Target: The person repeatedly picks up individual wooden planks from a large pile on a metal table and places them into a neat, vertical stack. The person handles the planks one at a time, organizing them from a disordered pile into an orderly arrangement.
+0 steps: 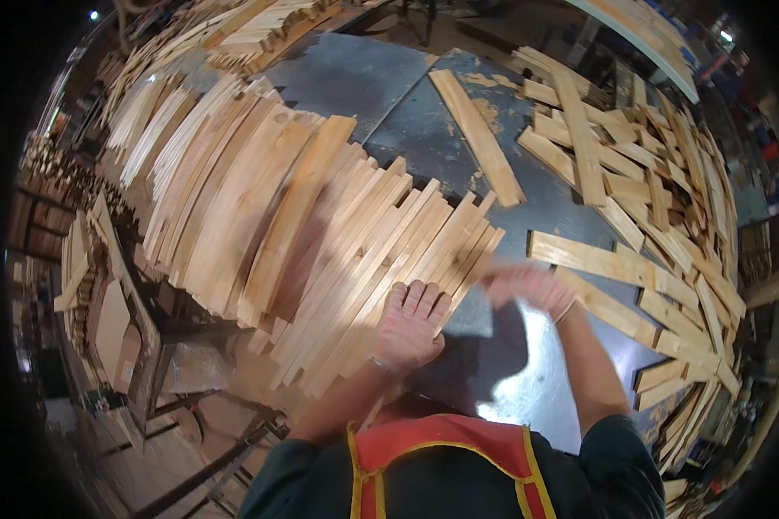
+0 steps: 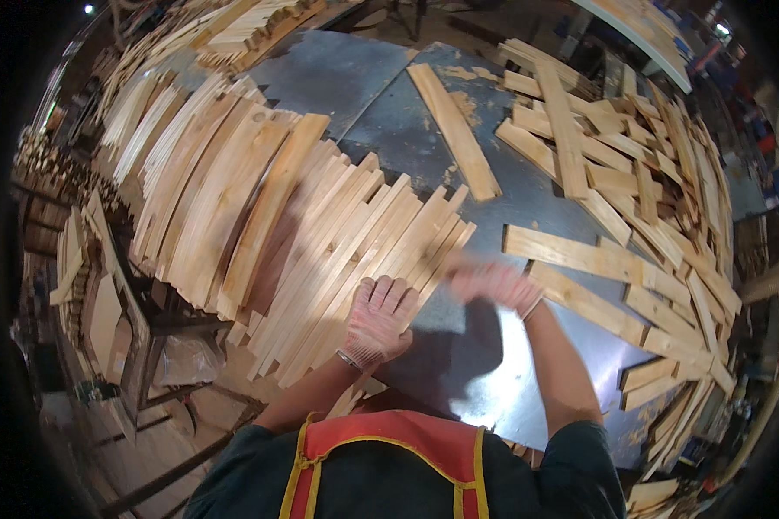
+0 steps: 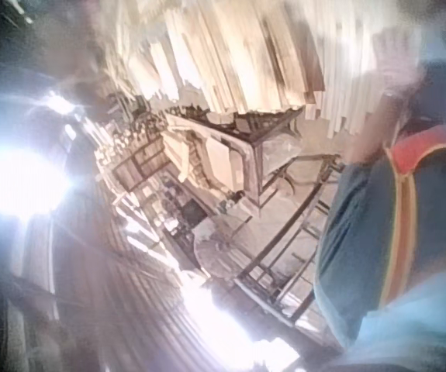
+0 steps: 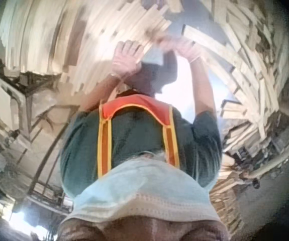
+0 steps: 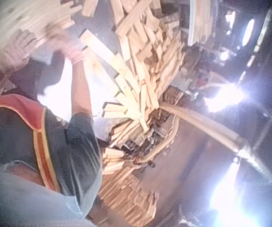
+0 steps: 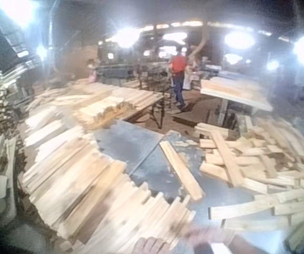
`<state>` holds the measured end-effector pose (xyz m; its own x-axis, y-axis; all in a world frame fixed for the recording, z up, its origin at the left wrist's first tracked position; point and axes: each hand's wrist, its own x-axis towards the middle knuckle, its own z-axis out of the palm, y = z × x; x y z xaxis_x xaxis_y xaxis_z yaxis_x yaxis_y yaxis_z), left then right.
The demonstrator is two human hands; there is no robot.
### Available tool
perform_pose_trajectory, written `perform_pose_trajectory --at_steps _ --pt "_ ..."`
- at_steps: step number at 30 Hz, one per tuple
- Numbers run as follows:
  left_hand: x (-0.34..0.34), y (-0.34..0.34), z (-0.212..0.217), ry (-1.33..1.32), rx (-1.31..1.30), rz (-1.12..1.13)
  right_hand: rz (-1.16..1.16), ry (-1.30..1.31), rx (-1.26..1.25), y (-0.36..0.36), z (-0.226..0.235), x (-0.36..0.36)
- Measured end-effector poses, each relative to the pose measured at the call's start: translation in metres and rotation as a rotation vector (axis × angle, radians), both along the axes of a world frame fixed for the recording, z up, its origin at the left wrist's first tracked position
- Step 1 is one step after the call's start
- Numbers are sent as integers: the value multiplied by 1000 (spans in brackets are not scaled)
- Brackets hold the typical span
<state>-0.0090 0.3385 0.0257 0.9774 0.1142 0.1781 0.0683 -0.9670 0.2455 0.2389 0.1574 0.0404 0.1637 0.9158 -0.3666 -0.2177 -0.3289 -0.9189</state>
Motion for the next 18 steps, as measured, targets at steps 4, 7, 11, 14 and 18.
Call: perform_pose_trajectory --at_steps 4,7,11,14,18 --pt "17 3 7 -160 -104 -16 -435 -1113 -494 66 -20 127" --pt "22 1 15 -130 -108 3 -552 -1582 -605 105 -91 151" --pt "12 2 12 -103 -121 29 -338 -1301 -658 126 -76 157" --pt "8 3 8 -86 -113 26 -603 -1018 -295 82 -78 178" --pt "3 0 -4 -69 -83 19 -543 -1225 -227 -3 -39 126"
